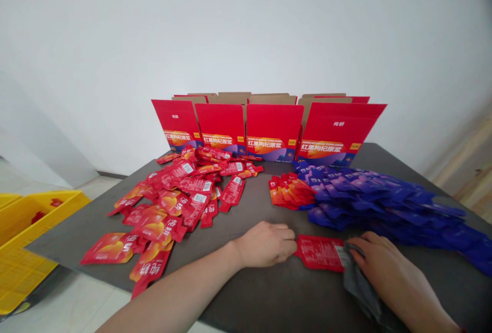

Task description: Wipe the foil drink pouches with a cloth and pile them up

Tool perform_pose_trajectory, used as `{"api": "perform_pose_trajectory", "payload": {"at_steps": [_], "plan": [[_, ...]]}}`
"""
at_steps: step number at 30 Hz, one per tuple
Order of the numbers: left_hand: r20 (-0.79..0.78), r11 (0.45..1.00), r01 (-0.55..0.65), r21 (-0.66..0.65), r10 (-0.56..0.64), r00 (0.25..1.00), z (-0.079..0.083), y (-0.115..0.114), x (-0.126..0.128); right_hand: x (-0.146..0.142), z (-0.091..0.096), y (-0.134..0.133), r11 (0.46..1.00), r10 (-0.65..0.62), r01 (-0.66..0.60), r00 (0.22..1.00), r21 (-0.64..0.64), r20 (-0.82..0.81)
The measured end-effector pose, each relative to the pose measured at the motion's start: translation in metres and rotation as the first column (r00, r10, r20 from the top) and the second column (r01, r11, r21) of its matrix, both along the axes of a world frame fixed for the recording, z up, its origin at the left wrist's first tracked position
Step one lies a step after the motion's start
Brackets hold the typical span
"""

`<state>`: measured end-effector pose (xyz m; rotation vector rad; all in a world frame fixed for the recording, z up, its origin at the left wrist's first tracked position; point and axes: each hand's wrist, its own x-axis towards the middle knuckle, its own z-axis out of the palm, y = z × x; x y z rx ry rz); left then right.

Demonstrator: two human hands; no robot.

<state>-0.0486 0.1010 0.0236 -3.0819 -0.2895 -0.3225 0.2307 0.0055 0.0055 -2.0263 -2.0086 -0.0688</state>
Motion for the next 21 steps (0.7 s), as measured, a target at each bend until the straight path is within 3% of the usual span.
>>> {"api": "perform_pose_trajectory", "payload": {"at_steps": [3, 5, 10, 13, 18, 21], "plan": [[0.026, 1.0, 0.009, -0.007, -0.009, 1.0, 0.001, 0.001, 0.001, 0.022, -0.001, -0.009, 0.998, -0.063, 0.064, 0.998, 0.023, -0.008], [0.043, 0.999, 0.039, -0.017, -0.038, 0.998, 0.002, 0.001, 0.002, 0.017, 0.001, -0.012, 0.997, -0.07, 0.071, 0.997, 0.042, -0.024], [0.028, 0.998, 0.055, -0.039, -0.054, 0.998, 0.002, 0.001, 0.003, -0.049, 0.008, -0.007, 0.991, 0.13, -0.131, 0.984, 0.005, -0.125], [0.017, 0.997, 0.057, -0.046, -0.056, 0.998, 0.001, 0.001, 0.003, -0.071, 0.007, -0.004, 0.99, 0.14, -0.141, 0.98, 0.001, -0.144], [0.057, 0.983, 0.025, -0.183, -0.015, 0.998, -0.002, 0.001, 0.002, -0.038, -0.007, -0.008, 0.999, 0.01, -0.002, 0.981, 0.041, -0.196], [0.266, 0.938, 0.002, -0.345, 0.096, 0.959, -0.002, 0.004, 0.001, -0.012, -0.018, -0.011, 0.995, -0.061, 0.078, 0.969, 0.06, -0.24]]}}
